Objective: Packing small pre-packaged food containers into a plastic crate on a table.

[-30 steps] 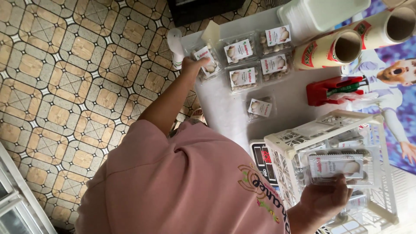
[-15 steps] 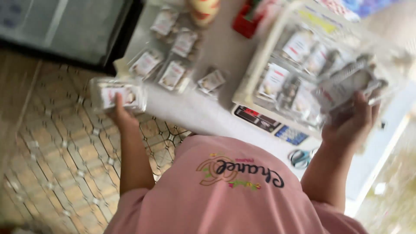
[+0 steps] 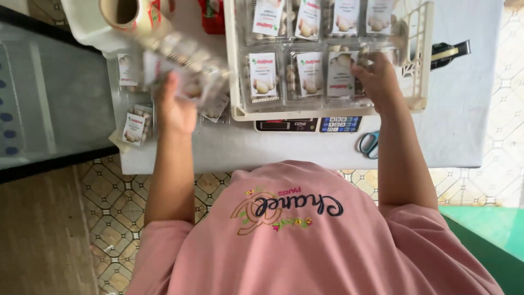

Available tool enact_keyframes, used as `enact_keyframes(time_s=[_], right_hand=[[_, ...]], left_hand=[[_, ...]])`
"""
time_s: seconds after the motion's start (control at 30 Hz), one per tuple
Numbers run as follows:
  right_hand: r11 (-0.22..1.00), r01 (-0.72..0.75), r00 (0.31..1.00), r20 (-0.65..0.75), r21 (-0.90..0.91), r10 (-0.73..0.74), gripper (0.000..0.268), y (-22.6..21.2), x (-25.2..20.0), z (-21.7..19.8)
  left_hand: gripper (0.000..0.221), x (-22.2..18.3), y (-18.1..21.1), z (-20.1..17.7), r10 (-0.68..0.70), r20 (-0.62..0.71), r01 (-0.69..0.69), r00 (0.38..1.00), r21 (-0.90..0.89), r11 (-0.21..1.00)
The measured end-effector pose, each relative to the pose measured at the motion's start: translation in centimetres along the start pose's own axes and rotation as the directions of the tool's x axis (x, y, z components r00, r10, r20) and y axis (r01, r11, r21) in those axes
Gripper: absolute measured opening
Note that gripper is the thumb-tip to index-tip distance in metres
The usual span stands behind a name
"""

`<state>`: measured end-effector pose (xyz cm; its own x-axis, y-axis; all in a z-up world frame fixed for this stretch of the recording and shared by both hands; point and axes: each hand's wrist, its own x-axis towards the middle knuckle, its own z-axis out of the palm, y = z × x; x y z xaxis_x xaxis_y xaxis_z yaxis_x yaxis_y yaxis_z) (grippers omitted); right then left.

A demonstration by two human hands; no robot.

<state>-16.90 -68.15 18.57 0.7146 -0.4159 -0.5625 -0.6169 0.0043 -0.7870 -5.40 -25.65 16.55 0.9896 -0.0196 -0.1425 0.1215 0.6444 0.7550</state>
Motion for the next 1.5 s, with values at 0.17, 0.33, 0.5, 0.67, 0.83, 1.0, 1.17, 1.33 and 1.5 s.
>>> enact_keyframes(time_s=[0.17,0.33,0.5,0.67,0.83,1.0,1.17,1.33,1.5], right_hand=[[0.602,-0.079,0.996,-0.089,-0.795,0.013,0.048,-0.5,-0.2,-0.4],[0.517,-0.039,0.995,-0.081,-0.855,-0.057,0.052,-0.5,-1.0,-1.3],[0.748,0.664,0.748,-0.022,-0.014,-0.664,0.058,-0.4,-3.3,-4.2],[0.924,0.383,0.923,-0.023,-0.012,-0.383,0.036,0.3,-3.3,-3.7],[0.963,0.221,0.975,-0.011,0.157,-0.222,0.029,0.8,-4.0,-5.1],[0.903,0.314,0.948,-0.147,0.295,-0.281,0.038,4.8,-2.6,-8.6],[0.962,0.247,0.916,-0.295,-0.119,-0.272,0.033,4.1,-3.9,-10.3],[0.891,0.135,0.948,-0.204,-0.434,-0.243,0.032,3.4,-3.2,-8.4],[0.709,-0.112,0.959,-0.263,-0.696,-0.107,0.040,3.5,-1.4,-7.4]], left_hand=[[0.054,0.6,-3.4,12.2,-0.340,0.444,0.378,0.829,0.003,0.926],[0.043,-0.3,-7.9,18.4,-0.513,0.501,0.505,0.697,0.164,0.847],[0.040,-1.5,-13.4,22.0,-0.538,0.464,0.410,0.704,0.353,0.841],[0.091,-3.4,-16.7,25.2,-0.648,0.208,0.474,0.732,0.527,0.705],[0.126,-3.4,-17.0,25.1,-0.683,0.071,0.404,0.727,0.759,0.510],[0.049,-2.3,-18.4,23.0,-0.566,0.221,0.105,0.795,0.868,0.485],[0.045,1.5,-15.2,25.6,-0.479,0.014,0.258,0.878,0.829,0.496],[0.066,9.1,-16.3,23.5,-0.413,0.122,0.092,0.902,0.882,0.462],[0.058,12.4,-19.4,19.8,-0.333,0.201,-0.143,0.921,0.971,0.189]])
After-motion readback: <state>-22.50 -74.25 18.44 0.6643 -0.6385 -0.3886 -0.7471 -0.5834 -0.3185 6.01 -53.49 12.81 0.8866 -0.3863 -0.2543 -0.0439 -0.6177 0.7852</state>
